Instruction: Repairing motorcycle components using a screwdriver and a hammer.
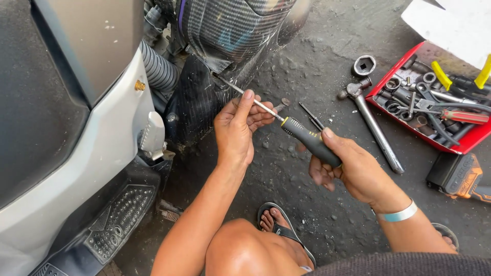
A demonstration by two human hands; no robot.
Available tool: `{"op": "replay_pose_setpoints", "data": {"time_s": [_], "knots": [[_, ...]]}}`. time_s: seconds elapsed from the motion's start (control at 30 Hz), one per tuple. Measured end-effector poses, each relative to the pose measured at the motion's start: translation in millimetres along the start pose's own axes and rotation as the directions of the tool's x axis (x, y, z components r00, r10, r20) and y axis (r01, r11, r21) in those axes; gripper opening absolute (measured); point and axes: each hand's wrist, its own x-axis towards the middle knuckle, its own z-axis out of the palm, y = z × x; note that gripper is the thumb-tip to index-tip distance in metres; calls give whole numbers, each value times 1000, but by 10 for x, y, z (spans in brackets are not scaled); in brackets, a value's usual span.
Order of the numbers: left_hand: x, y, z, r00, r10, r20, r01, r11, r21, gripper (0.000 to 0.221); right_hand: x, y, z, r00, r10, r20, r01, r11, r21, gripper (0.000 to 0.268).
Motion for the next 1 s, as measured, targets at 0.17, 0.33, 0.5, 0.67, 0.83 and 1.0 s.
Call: {"op": "replay_pose_setpoints", "data": {"time_s": [0.17,0.33,0.5,0.67,0.83,1.0], "knots": [[-60,40,-16,999,-2,41,1,1000,23,26,-13,118,25,938,-308,-157,226,890,-397,22],[-38,-23,-48,999,29,33,-30,1000,8,28,-107,85,111,839,-509,-193,280,707,-649,41],[12,-81,-51,998,41,53,-39,999,-32,28,-67,-15,134,991,-132,7,127,963,237,35],[8,-139,-36,997,56,50,-55,998,-16,28,-49,51,51,669,-740,67,487,369,-792,44],[-15,-93,13,993,121,6,-121,992,31,28,-47,-18,-56,990,79,113,-97,982,164,68],[-18,-36,-5,981,108,163,-105,994,-28,34,-112,15,-6,579,-777,248,441,42,-897,29]]}}
